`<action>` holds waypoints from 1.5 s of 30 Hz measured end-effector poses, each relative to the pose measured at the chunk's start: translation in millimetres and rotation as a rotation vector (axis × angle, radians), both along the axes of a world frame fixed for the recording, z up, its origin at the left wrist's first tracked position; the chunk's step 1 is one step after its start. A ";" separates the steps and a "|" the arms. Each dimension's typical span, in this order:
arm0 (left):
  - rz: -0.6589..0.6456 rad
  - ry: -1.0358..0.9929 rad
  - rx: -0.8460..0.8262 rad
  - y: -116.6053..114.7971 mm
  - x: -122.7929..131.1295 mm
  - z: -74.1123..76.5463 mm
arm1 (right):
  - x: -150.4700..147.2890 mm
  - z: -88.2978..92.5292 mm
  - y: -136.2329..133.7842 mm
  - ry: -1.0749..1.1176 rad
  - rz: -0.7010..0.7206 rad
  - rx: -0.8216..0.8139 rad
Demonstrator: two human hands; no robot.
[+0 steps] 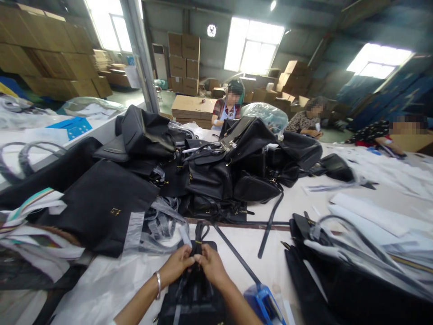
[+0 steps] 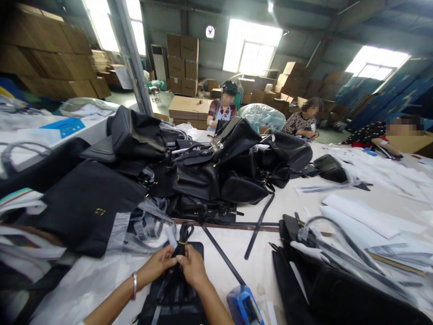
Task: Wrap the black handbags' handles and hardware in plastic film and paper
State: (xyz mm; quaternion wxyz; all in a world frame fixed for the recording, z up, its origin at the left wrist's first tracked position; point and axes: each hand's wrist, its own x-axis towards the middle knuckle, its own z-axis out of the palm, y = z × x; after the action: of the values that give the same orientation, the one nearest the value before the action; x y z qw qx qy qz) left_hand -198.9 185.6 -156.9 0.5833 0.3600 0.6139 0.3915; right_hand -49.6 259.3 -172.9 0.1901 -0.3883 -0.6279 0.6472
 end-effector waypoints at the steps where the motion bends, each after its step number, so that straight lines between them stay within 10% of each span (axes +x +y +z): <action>1: -0.002 -0.011 0.012 -0.7 -2.3 0.8 | 0.1 1.8 1.8 0.012 0.039 -0.025; 9: 0.011 -0.025 -0.014 -8.4 -13.0 -1.1 | 10.4 10.0 3.7 0.109 0.139 -0.140; 34: -0.033 0.021 -0.056 -13.7 -15.3 -0.4 | 17.4 25.8 10.2 -0.118 0.346 0.305; 45: -0.019 0.061 -0.024 -16.0 -15.9 7.1 | 19.3 28.1 13.8 0.008 0.395 0.054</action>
State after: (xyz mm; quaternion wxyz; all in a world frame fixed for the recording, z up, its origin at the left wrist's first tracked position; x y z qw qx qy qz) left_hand -214.8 169.5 -149.8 0.5721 0.3705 0.6327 0.3676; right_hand -30.3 273.2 -144.9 0.0726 -0.2498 -0.7083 0.6563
